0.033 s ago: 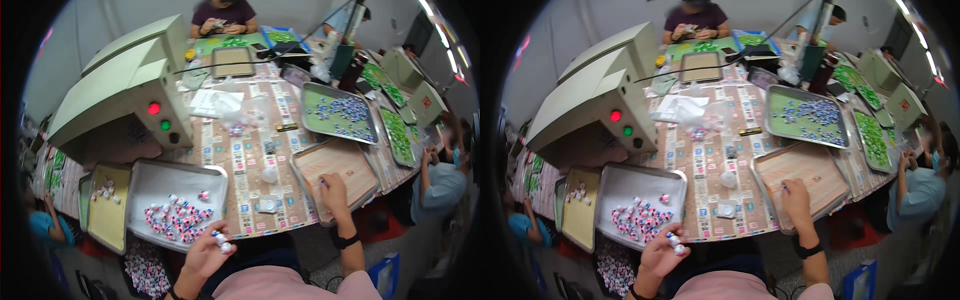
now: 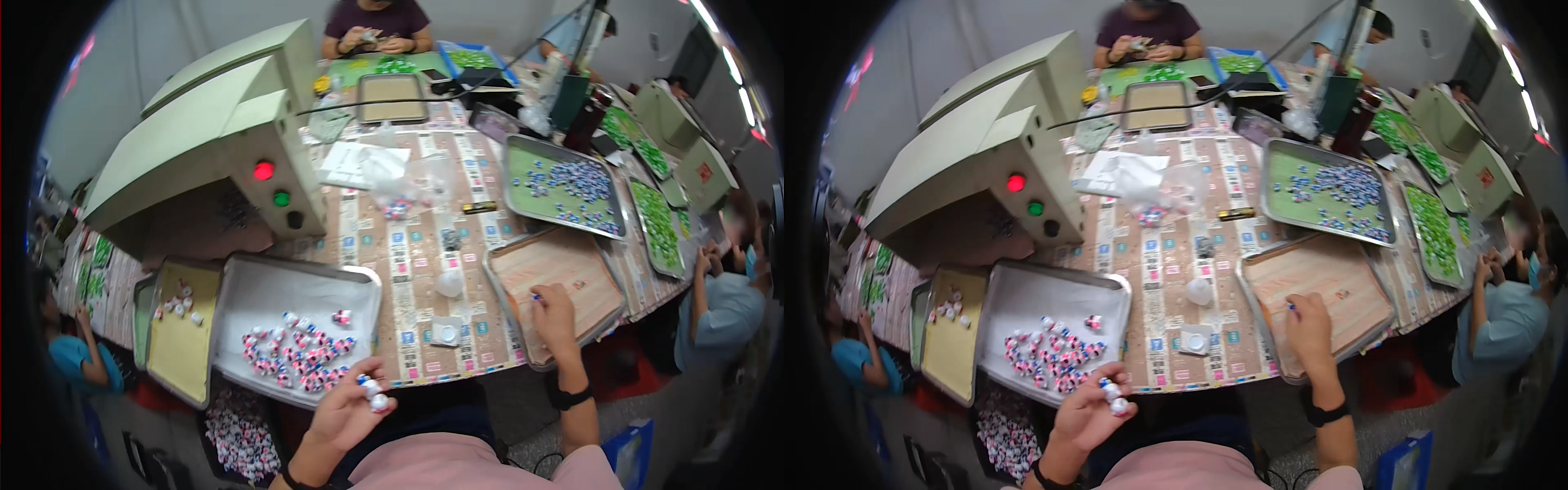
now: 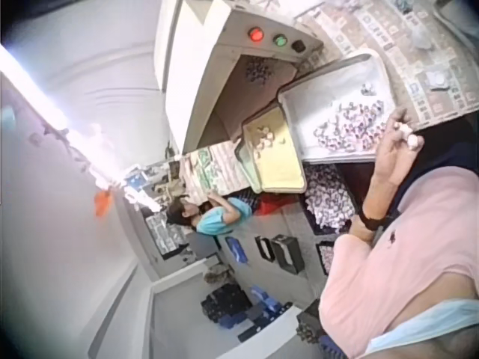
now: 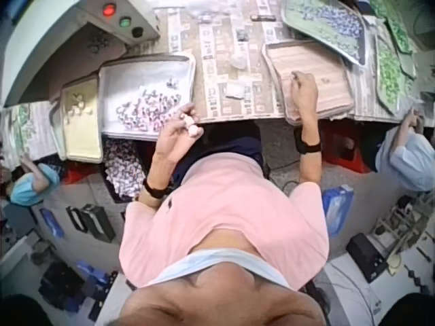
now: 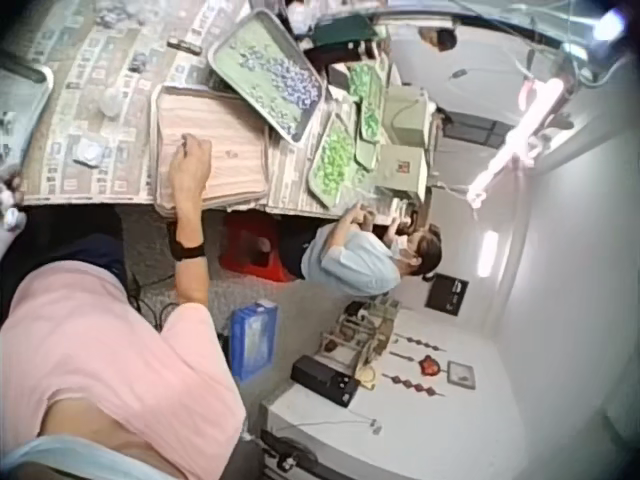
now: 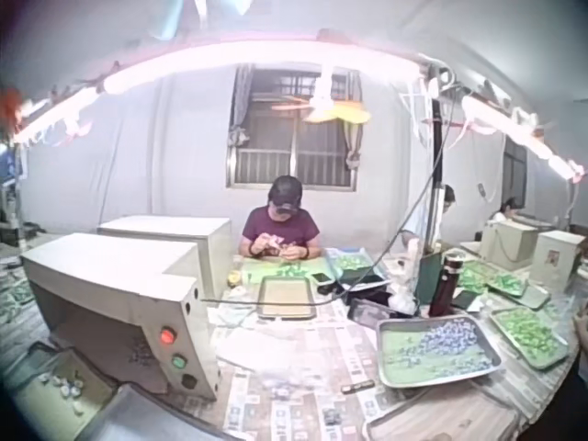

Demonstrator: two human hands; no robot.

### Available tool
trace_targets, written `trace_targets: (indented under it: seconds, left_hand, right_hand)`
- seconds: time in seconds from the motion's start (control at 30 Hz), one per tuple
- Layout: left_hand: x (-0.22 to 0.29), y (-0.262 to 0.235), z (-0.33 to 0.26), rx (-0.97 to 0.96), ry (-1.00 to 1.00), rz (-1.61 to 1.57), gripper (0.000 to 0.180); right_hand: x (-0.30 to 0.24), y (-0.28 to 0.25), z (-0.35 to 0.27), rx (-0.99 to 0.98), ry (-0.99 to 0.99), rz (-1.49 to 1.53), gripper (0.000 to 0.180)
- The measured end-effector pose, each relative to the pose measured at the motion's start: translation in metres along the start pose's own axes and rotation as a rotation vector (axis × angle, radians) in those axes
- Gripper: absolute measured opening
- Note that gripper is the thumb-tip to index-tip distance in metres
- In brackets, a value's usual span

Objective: The person assembles small, round, multi-colored candy pieces by hand. They pick up individual components from trays and combine them into finished units, placing the completed items into a metal tray. The task is performed in a repetitive, one-at-a-time manner at a workstation.

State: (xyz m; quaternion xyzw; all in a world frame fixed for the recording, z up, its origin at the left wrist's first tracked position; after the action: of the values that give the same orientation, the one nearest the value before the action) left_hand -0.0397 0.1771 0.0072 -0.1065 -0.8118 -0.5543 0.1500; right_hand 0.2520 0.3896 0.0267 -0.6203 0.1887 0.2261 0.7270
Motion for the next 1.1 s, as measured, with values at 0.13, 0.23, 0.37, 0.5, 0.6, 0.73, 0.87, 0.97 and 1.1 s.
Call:
trace_targets:
  seconds: [0.13, 0.23, 0.37, 0.5, 0.6, 0.73, 0.87, 0.97, 1.1]
  left_hand:
    - [-0.017, 0.002, 0.000, -0.038, -0.071, -0.031, 0.040]
    - [-0.024, 0.003, -0.001, -0.101, -0.106, -0.068, 0.036]
    - [-0.031, -0.001, -0.003, -0.097, -0.111, -0.098, 0.033]
    - [-0.034, 0.000, -0.004, 0.052, -0.144, -0.113, 0.034]
    - [-0.035, 0.001, -0.006, 0.028, -0.156, -0.080, 0.034]
    - [-0.032, 0.007, -0.011, -0.086, -0.134, 0.059, 0.041]
    - [-0.038, -0.005, -0.013, -0.222, -0.091, 0.010, 0.041]
    - [-0.039, -0.008, -0.011, -0.128, -0.124, -0.041, 0.041]
    - [-0.038, -0.009, -0.013, -0.040, -0.137, 0.045, 0.041]
  right_hand:
    - [-0.007, -0.006, -0.017, -0.196, 0.156, 0.315, 0.020]
    - [-0.016, 0.011, -0.043, -0.487, 0.390, 0.696, 0.019]
    - [-0.062, 0.022, -0.069, -0.668, 0.282, 0.745, 0.017]
    - [-0.082, 0.044, -0.083, -0.771, 0.322, 0.878, 0.022]
    - [-0.088, 0.049, -0.083, -0.751, 0.240, 0.778, 0.021]
    - [-0.093, 0.051, -0.080, -0.689, 0.210, 0.738, 0.020]
    - [-0.099, 0.049, -0.078, -0.663, 0.233, 0.736, 0.018]
    - [-0.102, 0.045, -0.073, -0.563, 0.111, 0.604, 0.018]
    - [-0.109, 0.041, -0.069, -0.469, 0.018, 0.452, 0.017]
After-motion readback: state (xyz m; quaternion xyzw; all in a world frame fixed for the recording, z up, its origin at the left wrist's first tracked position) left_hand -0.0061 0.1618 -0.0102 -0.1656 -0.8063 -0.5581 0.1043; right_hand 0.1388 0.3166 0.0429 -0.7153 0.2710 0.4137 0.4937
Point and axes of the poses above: each hand's wrist, its own z-axis towards the middle knuckle, its own y-axis out of the palm, x = y × z, the point moved 9 cm from there along z, towards the middle knuckle, and after that the axes turned 13 degrees about y, right-handed, at the moved point
